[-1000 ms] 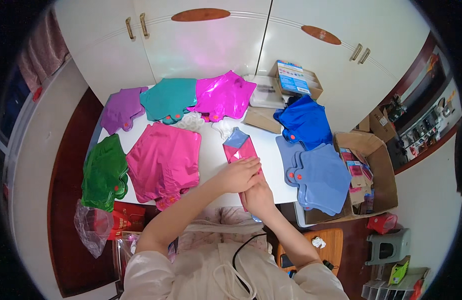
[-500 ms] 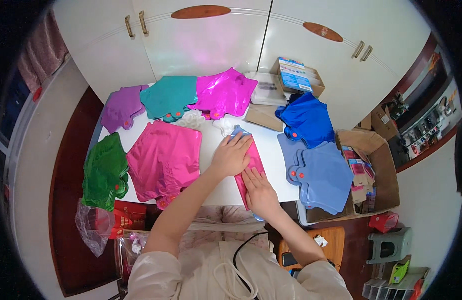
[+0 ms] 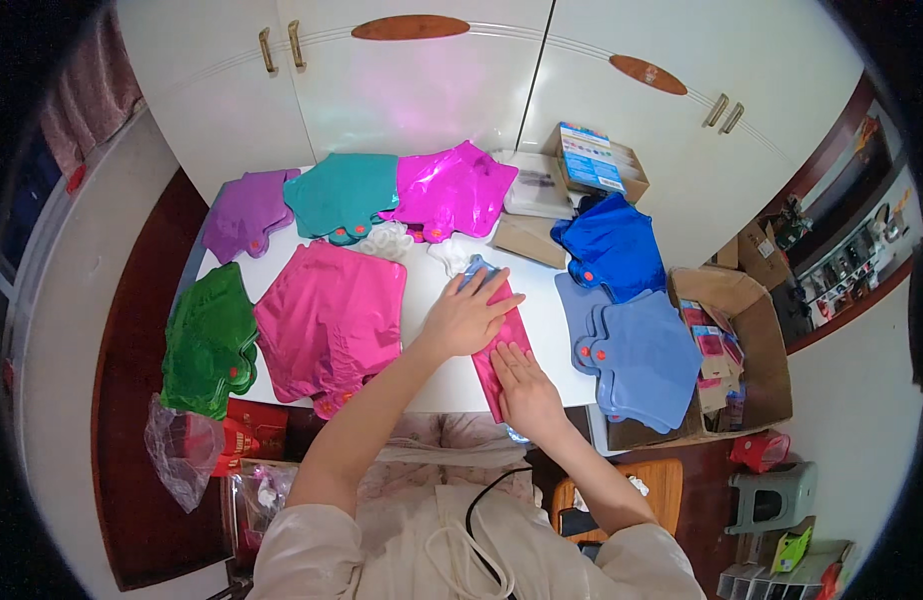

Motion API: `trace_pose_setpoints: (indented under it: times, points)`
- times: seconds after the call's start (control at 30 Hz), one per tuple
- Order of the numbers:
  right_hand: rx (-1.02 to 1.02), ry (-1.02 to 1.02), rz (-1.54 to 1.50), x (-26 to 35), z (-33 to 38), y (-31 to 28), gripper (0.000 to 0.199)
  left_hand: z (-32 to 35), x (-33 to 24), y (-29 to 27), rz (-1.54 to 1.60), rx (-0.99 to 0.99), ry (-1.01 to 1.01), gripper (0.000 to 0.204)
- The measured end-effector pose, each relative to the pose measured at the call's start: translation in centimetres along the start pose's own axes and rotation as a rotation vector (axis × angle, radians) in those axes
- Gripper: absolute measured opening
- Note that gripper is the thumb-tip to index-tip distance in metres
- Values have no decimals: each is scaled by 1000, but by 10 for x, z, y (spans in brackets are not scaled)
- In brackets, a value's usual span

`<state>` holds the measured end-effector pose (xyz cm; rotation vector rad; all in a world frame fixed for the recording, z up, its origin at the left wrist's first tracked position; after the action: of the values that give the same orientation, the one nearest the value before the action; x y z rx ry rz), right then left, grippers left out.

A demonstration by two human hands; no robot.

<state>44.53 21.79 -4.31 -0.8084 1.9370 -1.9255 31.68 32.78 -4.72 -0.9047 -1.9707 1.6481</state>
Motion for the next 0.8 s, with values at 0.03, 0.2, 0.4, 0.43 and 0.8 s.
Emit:
trace_pose_setpoints:
  times: [0.03,0.2,0.4,0.43,0.8]
  points:
    - [-4,-4,-1,0,0,0,54,0,-1,0,12,16,-3,42]
    - [-7,-15,-9,0,1,0,54,0,-1,1,15,58,-20,41]
    - [-3,-24,-34,0,2,-3,55,0,-2,0,7,69,-19,40]
    - [-4,-26,-36,0,2,-3,55,0,-2,1,12,67,-24,40]
    - [13,-52,-74,-2,3,-6,49,-3,1,4,32,-1,-75,51]
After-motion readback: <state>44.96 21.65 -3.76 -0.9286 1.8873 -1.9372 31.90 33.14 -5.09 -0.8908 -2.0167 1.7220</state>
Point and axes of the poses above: each hand's wrist, its own z-axis away from the middle knuckle, its own y-axis out of the palm, x = y × z, the point moved 3 cm from there along -z, towards the middle knuckle, and after that the axes turned 15 degrees about x, right-handed, at the moved point
